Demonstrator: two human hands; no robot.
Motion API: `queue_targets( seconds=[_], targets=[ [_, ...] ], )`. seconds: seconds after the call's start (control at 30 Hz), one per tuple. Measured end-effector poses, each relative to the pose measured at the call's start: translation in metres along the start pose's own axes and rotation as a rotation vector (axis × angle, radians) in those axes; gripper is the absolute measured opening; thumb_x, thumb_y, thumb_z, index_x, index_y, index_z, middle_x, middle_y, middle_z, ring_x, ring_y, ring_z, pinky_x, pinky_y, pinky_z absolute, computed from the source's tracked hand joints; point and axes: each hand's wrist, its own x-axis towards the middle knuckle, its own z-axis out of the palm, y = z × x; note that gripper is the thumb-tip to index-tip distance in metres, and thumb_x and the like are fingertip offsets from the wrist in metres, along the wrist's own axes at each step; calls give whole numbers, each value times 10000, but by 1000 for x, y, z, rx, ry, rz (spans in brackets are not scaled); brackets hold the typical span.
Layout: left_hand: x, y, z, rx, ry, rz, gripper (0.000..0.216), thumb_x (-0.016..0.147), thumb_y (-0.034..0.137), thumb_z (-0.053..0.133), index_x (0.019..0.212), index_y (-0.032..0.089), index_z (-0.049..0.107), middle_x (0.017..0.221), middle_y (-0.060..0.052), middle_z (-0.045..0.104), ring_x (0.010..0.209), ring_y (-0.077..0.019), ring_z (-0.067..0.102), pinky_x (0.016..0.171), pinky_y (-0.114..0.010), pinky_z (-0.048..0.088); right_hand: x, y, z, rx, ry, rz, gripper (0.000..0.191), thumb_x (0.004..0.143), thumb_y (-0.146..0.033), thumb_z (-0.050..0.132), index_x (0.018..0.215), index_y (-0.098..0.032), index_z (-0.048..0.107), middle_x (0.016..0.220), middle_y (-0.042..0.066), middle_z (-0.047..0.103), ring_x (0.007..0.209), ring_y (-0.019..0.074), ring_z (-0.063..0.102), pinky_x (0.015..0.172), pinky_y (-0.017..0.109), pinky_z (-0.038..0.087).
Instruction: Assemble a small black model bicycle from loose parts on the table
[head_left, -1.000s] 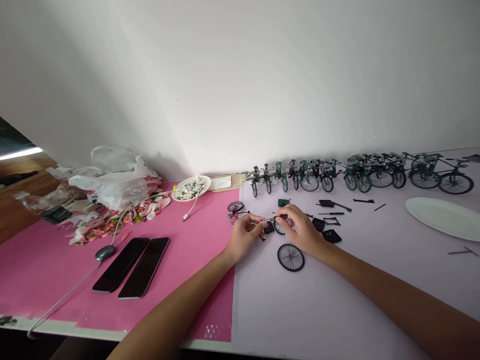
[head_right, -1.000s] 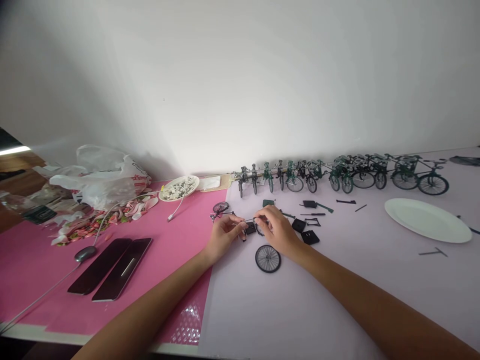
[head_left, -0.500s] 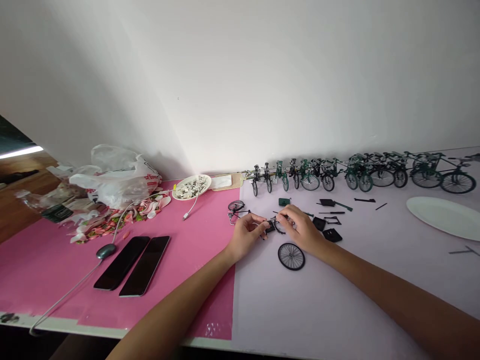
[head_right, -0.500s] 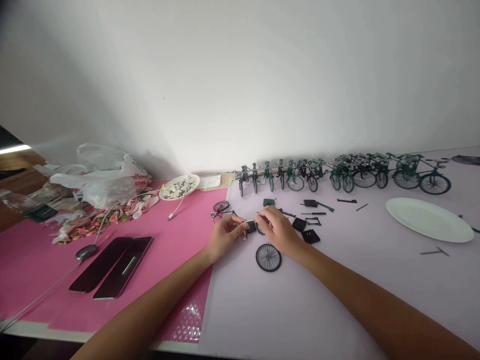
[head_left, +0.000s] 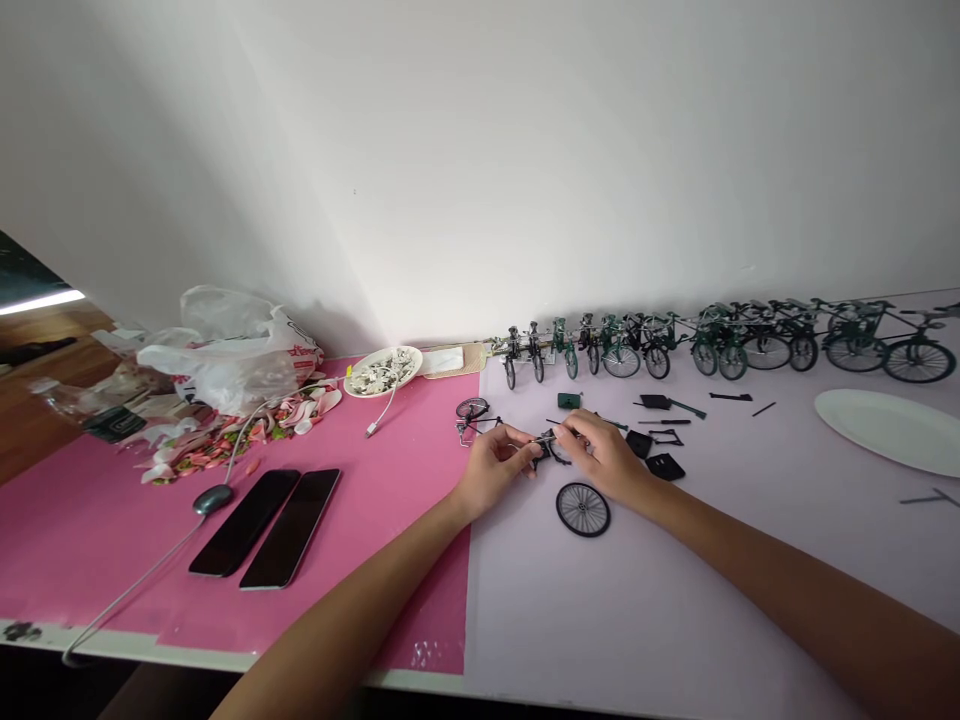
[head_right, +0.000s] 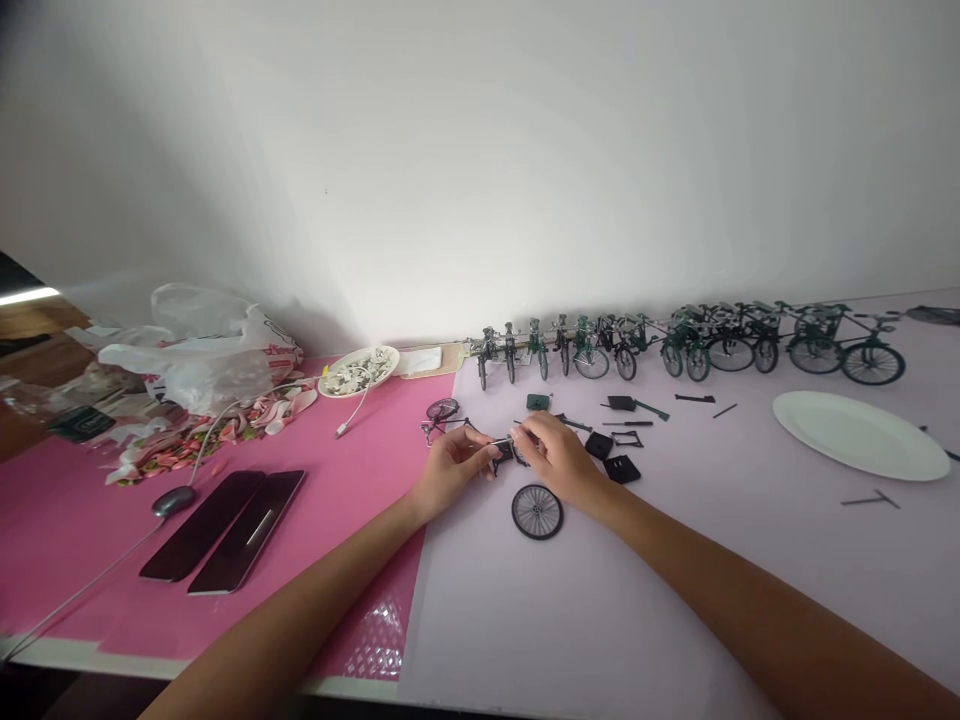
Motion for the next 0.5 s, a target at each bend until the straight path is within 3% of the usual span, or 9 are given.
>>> queue_targets(
  seconds=[0.5],
  targets=[
    [0, -2, 1, 0, -45, -34, 491, 712, 515, 855, 880, 132, 598, 782, -18, 697, 555, -96, 651, 581, -236, 507, 0, -2, 1, 8, -48, 38, 388, 1059, -376, 395, 698, -234, 412, 706, 17, 520, 673, 179, 489, 628, 320, 397]
  ],
)
